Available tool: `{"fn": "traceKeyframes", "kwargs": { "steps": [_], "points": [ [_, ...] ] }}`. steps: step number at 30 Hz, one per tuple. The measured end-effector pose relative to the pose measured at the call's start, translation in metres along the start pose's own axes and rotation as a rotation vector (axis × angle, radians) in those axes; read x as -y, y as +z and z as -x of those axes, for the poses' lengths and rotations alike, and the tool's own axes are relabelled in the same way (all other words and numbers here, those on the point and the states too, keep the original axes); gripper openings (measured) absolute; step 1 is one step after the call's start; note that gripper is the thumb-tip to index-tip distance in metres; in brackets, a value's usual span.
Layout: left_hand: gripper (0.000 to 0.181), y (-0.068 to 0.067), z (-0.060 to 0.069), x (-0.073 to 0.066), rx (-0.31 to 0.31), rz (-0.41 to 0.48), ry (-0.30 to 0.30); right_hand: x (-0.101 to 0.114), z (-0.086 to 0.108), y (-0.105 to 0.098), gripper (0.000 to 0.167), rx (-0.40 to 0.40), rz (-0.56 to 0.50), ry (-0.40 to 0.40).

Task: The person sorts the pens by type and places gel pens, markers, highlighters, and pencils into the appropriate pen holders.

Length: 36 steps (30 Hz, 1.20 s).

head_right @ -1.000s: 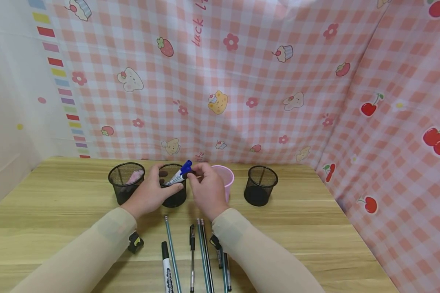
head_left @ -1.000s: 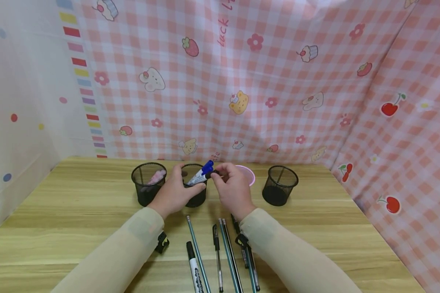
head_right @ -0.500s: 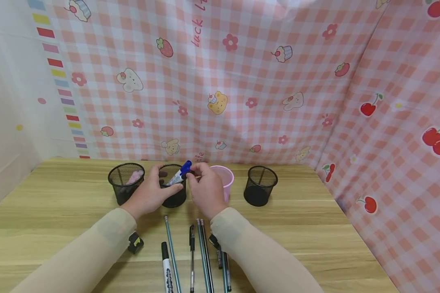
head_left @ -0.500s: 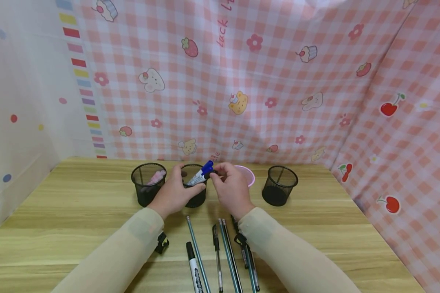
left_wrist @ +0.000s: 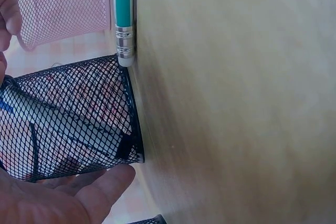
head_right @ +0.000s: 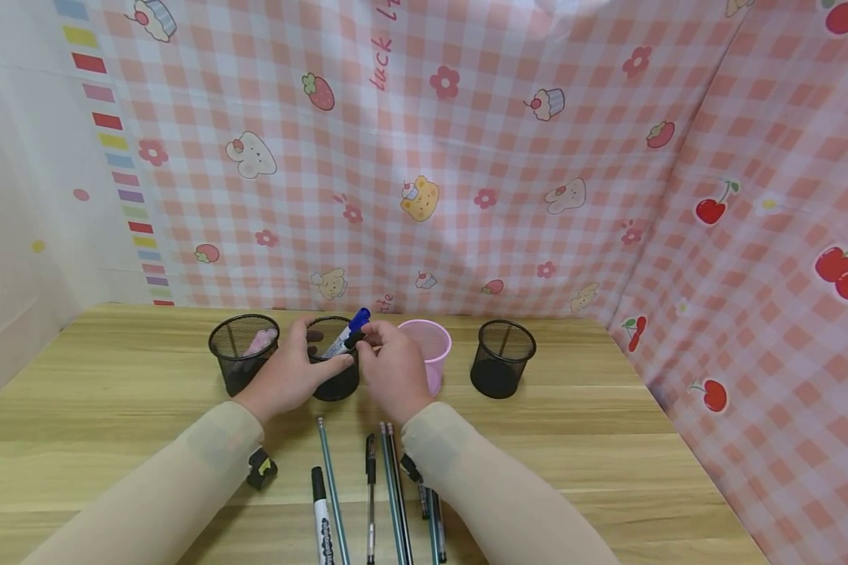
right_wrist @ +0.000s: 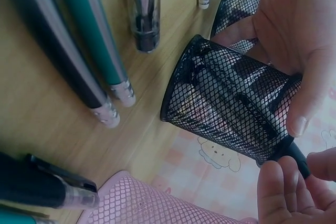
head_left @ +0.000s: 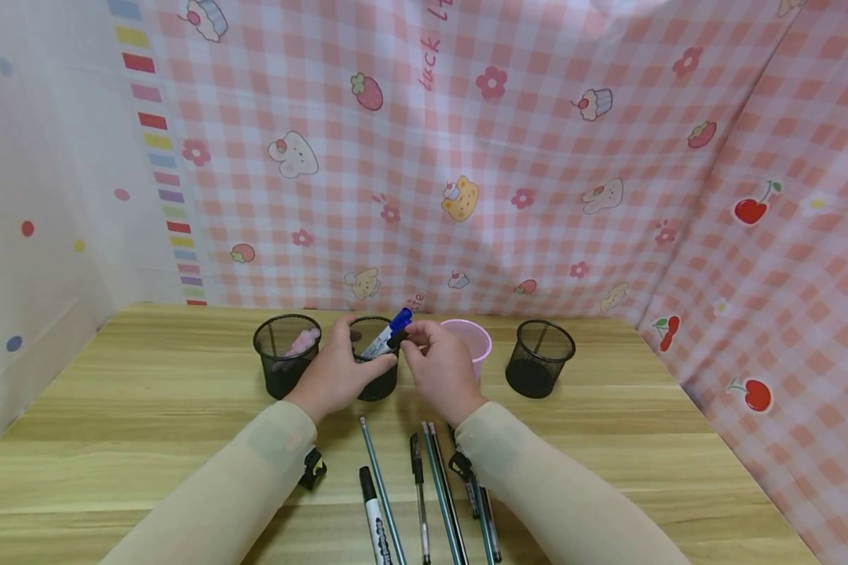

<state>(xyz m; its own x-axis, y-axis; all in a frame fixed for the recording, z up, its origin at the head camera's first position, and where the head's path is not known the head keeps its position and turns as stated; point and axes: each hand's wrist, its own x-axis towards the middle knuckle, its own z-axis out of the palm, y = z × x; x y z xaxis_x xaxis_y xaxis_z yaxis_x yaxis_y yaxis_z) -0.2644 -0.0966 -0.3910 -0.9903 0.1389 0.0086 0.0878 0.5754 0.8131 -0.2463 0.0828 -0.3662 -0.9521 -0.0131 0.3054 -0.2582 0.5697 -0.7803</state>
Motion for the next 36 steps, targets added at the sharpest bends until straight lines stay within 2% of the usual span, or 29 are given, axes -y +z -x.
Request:
{"fn": "traceKeyframes", "kwargs": {
  "steps": [14, 22, 28, 36],
  "points": [
    [0.110, 0.000, 0.000, 0.002, 0.002, -0.007, -0.002, -0.002, 0.001, -0.001, 0.017, 0.015, 0.001, 0.007],
    [0.112, 0.000, -0.001, 0.001, 0.005, -0.009, -0.003, 0.003, 0.006, -0.005, 0.007, 0.019, 0.036, 0.005],
    [0.113, -0.001, 0.000, 0.002, 0.010, -0.008, -0.005, 0.008, 0.014, -0.008, 0.006, 0.110, 0.009, -0.024],
    [0.109, -0.001, 0.000, 0.001, 0.004, -0.015, 0.006, 0.018, 0.028, -0.009, 0.005, 0.323, 0.070, -0.012]
  ]
}}
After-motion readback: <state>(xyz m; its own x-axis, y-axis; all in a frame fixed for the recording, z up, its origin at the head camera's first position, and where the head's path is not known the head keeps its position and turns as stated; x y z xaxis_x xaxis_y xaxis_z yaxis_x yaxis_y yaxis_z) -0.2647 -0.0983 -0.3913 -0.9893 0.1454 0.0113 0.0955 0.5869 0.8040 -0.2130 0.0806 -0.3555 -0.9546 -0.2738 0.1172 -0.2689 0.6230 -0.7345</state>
